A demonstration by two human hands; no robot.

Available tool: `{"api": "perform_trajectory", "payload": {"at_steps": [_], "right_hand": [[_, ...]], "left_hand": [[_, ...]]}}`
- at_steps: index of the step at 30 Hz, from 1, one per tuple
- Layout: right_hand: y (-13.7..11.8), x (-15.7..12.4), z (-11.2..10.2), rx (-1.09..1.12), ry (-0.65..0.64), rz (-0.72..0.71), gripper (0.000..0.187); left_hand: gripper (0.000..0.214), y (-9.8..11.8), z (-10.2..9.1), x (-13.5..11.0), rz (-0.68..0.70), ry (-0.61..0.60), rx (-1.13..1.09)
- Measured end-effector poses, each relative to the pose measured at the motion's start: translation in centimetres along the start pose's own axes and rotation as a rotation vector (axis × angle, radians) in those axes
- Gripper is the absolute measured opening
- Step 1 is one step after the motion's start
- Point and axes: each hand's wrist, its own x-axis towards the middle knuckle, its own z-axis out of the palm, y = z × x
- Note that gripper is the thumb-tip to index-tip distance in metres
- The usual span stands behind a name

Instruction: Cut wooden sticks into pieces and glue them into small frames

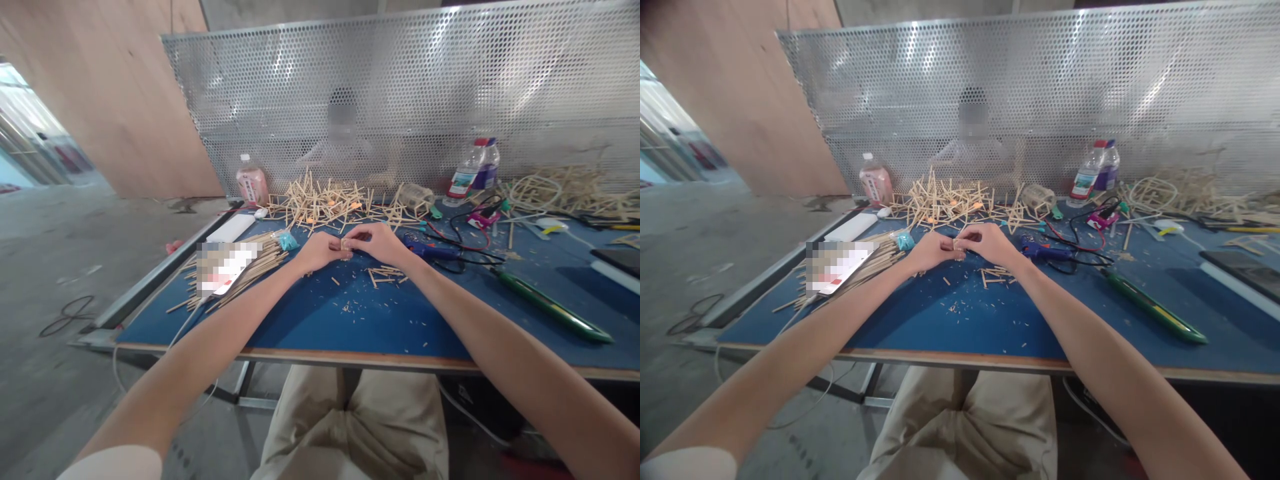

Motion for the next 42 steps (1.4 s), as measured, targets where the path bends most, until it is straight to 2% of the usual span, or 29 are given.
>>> {"api": "perform_trajectory", "payload": {"at_steps": [6,12,19,21,23,25,30,34,36,39,41,42], "right_hand": [[0.1,0.2,1.1,0.253,0.04,0.051,0.024],[-0.8,0.1,1.1,0.256,0.091,-0.005,0.018],[-0.5,0.3,1.4,0.358,0.083,0.015,0.026],[-0.4,0.3,1.5,0.378,0.088,0.021,0.026],[-0.3,0.4,1.5,0.383,0.083,0.04,0.028],[-0.2,0.3,1.4,0.378,0.06,0.059,0.029],[-0.5,0.0,1.2,0.298,-0.014,0.038,0.031],[-0.7,0.0,1.1,0.27,-0.028,0.033,0.03],[-0.9,0.0,0.9,0.203,-0.034,0.036,0.029],[-1.2,0.0,0.3,-0.04,-0.023,-0.024,0.023],[-1.5,-0.1,-0.1,-0.197,-0.043,-0.104,0.017],[-1.6,-0.1,-0.3,-0.249,-0.078,-0.137,0.015]], "left_hand": [[0.031,0.2,-0.5,-0.1,-0.017,0.016,-0.036],[0.034,-0.1,-1.0,0.2,0.003,0.024,-0.023],[0.033,0.4,-1.3,0.1,0.002,-0.036,-0.125],[0.049,0.7,-1.2,0.0,-0.049,-0.011,-0.166],[0.076,1.0,-1.2,-0.1,-0.088,0.017,-0.2],[0.094,1.3,-1.1,-0.2,-0.084,0.031,-0.221],[0.107,1.4,-1.0,-0.4,-0.046,0.037,-0.232],[0.102,1.6,-0.8,-0.5,-0.032,0.025,-0.187],[0.099,2.0,-1.4,-0.6,-0.013,0.002,-0.119],[0.086,2.9,-3.8,-0.6,0.011,-0.098,0.131],[0.057,3.4,-6.1,-0.8,-0.036,-0.172,0.35],[0.046,3.6,-7.1,-0.9,-0.067,-0.262,0.426]]}}
